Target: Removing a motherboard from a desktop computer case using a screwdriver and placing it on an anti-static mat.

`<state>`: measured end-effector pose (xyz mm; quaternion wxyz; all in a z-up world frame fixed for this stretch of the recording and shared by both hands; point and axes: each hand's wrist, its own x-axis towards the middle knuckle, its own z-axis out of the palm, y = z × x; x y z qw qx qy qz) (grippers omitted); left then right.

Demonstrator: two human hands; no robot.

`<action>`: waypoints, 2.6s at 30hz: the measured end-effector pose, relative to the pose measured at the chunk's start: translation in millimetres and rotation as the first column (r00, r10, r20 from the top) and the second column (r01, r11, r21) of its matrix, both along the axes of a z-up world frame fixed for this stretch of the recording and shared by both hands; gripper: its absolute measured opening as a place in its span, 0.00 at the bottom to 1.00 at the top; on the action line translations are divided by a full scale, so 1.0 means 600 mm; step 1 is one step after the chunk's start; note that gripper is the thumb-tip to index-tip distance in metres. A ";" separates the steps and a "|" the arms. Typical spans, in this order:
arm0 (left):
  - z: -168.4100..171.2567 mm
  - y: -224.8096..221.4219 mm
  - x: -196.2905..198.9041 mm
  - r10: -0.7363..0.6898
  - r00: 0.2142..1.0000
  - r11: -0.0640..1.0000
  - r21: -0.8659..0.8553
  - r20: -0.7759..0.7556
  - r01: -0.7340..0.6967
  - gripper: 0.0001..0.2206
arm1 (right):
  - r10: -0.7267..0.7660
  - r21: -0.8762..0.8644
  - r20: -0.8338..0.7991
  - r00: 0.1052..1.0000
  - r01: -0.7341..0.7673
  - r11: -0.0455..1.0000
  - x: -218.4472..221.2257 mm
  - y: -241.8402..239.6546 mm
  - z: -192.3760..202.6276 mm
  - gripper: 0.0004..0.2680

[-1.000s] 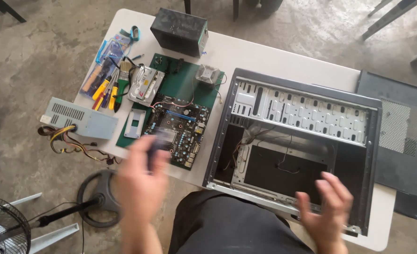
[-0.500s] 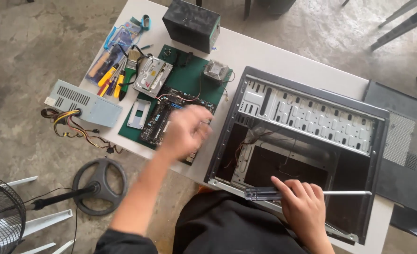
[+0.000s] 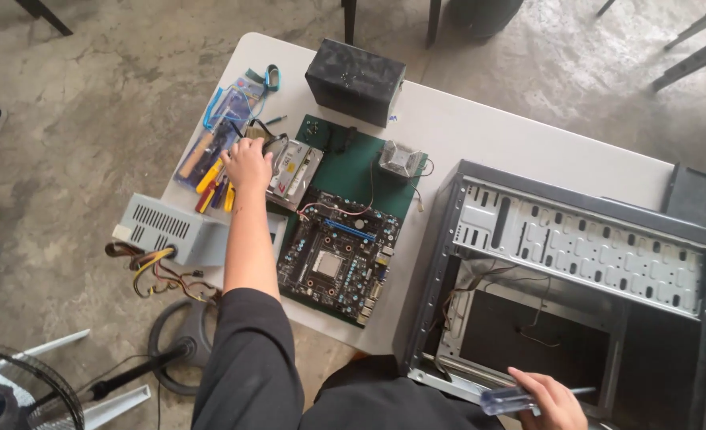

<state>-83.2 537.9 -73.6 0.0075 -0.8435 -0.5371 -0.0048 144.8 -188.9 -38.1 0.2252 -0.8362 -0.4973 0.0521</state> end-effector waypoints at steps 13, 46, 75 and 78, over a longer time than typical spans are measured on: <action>0.057 0.145 -0.013 -0.187 0.555 0.948 0.297 0.811 -0.114 0.04 | -0.251 -0.182 -0.136 0.958 0.225 0.957 -0.023 0.001 -0.003 0.27; 0.302 -0.622 0.130 -0.465 0.023 0.723 0.365 0.885 0.586 0.11 | 0.001 0.524 -0.506 0.863 0.307 0.794 -0.126 0.311 0.200 0.22; 0.028 0.076 -0.048 0.462 0.803 0.638 -0.487 -0.376 -0.596 0.48 | -0.495 0.276 -0.678 0.543 0.813 0.513 -0.165 0.322 0.078 0.08; 0.019 0.083 -0.046 0.471 0.839 0.709 -0.449 -0.272 -0.544 0.45 | -0.523 0.252 -0.651 0.550 0.806 0.535 -0.157 0.304 0.049 0.08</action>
